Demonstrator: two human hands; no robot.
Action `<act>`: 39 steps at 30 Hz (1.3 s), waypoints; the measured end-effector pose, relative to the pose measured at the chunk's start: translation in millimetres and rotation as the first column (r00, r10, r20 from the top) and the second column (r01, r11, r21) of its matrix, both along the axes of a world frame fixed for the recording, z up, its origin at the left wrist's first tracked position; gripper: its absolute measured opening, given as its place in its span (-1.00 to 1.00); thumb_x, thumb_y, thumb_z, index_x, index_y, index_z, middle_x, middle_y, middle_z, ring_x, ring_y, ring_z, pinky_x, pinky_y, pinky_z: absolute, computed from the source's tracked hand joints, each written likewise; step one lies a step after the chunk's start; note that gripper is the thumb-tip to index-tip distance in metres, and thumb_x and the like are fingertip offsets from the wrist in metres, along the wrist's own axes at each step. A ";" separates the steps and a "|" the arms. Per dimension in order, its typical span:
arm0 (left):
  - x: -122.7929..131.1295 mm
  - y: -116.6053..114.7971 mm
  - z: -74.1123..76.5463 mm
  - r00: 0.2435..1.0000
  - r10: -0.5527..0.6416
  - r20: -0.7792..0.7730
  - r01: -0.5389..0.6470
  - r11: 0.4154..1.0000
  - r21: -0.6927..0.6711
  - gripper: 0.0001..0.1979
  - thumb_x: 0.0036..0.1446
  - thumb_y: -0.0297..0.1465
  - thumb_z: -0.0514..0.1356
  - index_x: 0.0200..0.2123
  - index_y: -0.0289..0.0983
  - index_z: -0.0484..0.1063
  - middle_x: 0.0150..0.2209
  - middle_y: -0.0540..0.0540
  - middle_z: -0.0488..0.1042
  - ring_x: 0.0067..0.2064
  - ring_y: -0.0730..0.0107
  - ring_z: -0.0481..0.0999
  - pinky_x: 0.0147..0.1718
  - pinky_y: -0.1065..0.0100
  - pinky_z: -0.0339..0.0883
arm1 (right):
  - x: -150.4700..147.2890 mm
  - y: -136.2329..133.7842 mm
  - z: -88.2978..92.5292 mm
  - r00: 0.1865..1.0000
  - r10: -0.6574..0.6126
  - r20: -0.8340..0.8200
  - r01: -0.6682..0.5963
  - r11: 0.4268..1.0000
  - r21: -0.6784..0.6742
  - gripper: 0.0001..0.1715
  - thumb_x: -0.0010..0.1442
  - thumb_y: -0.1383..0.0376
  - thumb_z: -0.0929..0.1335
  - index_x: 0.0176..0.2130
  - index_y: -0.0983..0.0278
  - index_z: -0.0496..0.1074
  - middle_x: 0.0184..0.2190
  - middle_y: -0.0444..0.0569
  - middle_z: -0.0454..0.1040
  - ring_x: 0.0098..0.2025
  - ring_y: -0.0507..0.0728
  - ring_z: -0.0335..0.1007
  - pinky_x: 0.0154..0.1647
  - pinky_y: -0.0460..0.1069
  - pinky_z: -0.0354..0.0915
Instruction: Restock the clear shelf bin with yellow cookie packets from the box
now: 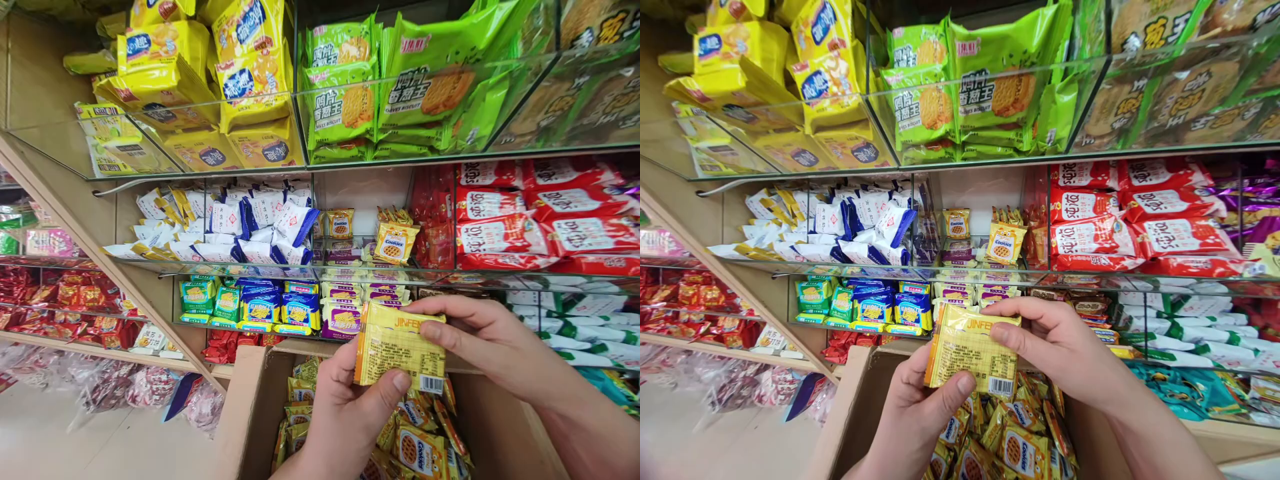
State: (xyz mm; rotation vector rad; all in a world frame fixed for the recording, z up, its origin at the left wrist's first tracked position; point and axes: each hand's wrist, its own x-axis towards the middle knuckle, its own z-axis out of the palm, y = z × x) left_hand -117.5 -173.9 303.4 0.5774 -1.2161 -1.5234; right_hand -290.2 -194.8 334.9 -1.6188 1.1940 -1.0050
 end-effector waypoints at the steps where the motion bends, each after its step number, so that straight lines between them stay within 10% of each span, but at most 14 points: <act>1: -0.3 -0.1 0.0 1.000 0.002 0.003 -0.002 1.000 -0.007 -0.75 -0.03 -0.48 0.21 -0.21 -0.18 0.47 -0.22 0.00 0.56 -0.19 0.40 0.48 -0.14 0.43 0.32 | -0.5 -0.5 -0.6 1.000 0.000 0.002 0.000 1.000 0.001 -0.65 0.00 0.06 0.34 -0.23 0.18 0.43 -0.39 -0.08 0.50 -0.40 0.05 0.39 -0.49 -0.14 0.33; 39: -7.8 -1.1 2.1 0.999 0.046 -0.018 -0.045 0.996 0.079 -0.72 -0.11 -0.46 0.25 -0.23 -0.23 0.49 -0.29 -0.06 0.58 -0.27 0.35 0.52 -0.19 0.38 0.36 | -2.9 -0.8 -8.3 0.980 0.005 0.201 -0.030 0.992 0.120 -0.68 -0.02 0.10 0.37 -0.27 0.22 0.41 -0.45 -0.12 0.43 -0.47 0.00 0.34 -0.50 -0.14 0.31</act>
